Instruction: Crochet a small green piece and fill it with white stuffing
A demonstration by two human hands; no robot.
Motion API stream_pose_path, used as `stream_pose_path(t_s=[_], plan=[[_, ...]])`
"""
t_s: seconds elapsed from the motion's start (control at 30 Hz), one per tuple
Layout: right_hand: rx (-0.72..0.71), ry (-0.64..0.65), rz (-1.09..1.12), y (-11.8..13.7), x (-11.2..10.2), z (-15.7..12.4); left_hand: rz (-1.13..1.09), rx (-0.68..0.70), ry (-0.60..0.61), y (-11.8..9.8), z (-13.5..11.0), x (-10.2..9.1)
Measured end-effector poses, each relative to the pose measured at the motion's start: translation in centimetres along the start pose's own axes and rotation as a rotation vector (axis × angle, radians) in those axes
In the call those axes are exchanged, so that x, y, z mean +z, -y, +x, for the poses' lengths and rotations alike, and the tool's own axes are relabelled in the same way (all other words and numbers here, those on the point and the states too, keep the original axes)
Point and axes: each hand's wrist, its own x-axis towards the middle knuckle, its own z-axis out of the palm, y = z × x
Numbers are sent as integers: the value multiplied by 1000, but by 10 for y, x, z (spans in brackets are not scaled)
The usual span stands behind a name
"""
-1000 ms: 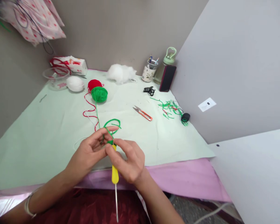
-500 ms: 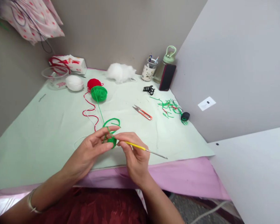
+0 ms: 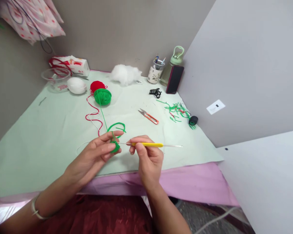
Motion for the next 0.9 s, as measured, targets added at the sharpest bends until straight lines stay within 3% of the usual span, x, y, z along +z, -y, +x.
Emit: stream_pose_path(t_s=[0.13,0.33,0.5,0.73,0.8,0.9], plan=[[63,82,59,-6,3,-1,169,90,18,2,-3,1],[180,32,180,-4,2,4,243,109,11,-2,-6,-4],[192,55,238,-1,2,6,274,124,15,-5,-6,-3],[108,96,130,-3,3,2,193,12,44,-3,-6,3],[152,78,187,-1,3,7,141,-28,48,-5,-5,1],[301,51,284,2,2,15,70,-73,149,-6,-4,-3]])
